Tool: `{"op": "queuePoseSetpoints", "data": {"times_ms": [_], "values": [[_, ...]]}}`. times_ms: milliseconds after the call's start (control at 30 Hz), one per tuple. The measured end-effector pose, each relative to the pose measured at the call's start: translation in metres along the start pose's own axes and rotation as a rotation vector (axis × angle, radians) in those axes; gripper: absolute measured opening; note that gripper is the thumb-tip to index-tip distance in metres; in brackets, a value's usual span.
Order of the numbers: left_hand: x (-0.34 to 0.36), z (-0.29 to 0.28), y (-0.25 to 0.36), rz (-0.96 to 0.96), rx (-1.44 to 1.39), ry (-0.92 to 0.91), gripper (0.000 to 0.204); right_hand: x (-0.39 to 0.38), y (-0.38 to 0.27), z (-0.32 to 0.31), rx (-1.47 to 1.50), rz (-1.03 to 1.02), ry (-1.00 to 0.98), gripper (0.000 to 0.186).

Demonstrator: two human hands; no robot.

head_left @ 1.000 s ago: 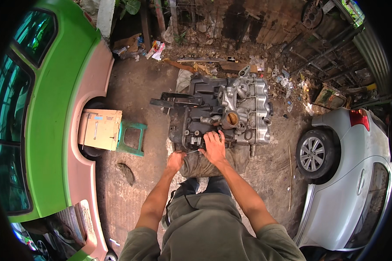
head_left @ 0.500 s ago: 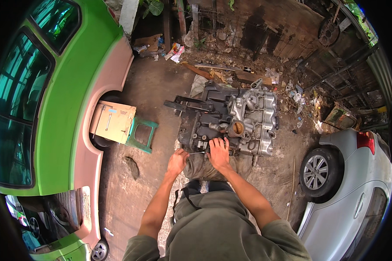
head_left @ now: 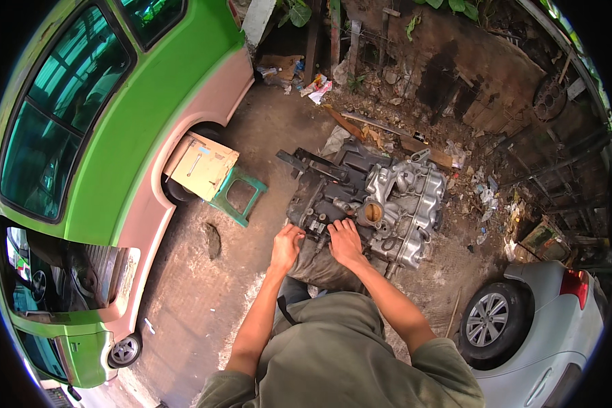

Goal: The person uses a wrench to loosen and remove bolts from a car engine block resting on a cloth on the ground. They then remove a small metal component from the engine and place it on a nearby cardboard box.

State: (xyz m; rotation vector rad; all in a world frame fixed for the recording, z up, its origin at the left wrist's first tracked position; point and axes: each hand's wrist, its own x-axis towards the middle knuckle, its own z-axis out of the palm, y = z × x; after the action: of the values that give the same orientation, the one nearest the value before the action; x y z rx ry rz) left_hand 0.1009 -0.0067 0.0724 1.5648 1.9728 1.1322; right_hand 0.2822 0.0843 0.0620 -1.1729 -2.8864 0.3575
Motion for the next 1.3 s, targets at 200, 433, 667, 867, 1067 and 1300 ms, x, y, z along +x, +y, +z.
{"op": "queuePoseSetpoints", "data": {"times_ms": [200, 433, 667, 867, 1067, 1300], "values": [[0.01, 0.004, 0.0, -0.025, -0.03, 0.032, 0.016, 0.011, 0.01, -0.008, 0.057, -0.01, -0.037, 0.044], [-0.007, 0.017, 0.001, -0.028, -0.062, 0.013, 0.022, 0.004, 0.012, -0.003, 0.091, -0.047, 0.062, 0.048], [-0.012, 0.013, 0.009, -0.02, -0.032, 0.029, 0.022, 0.004, 0.013, 0.001, 0.104, -0.057, 0.124, 0.043], [-0.017, 0.016, 0.016, 0.028, 0.015, 0.021, 0.023, 0.004, 0.013, 0.004, 0.109, -0.076, 0.172, 0.039], [-0.018, 0.025, 0.015, 0.04, 0.013, -0.015, 0.025, 0.004, 0.013, 0.003, 0.111, -0.083, 0.19, 0.036], [-0.02, 0.023, 0.017, 0.072, 0.039, 0.008, 0.022, 0.006, 0.01, 0.002, 0.089, -0.053, 0.164, 0.038]]}}
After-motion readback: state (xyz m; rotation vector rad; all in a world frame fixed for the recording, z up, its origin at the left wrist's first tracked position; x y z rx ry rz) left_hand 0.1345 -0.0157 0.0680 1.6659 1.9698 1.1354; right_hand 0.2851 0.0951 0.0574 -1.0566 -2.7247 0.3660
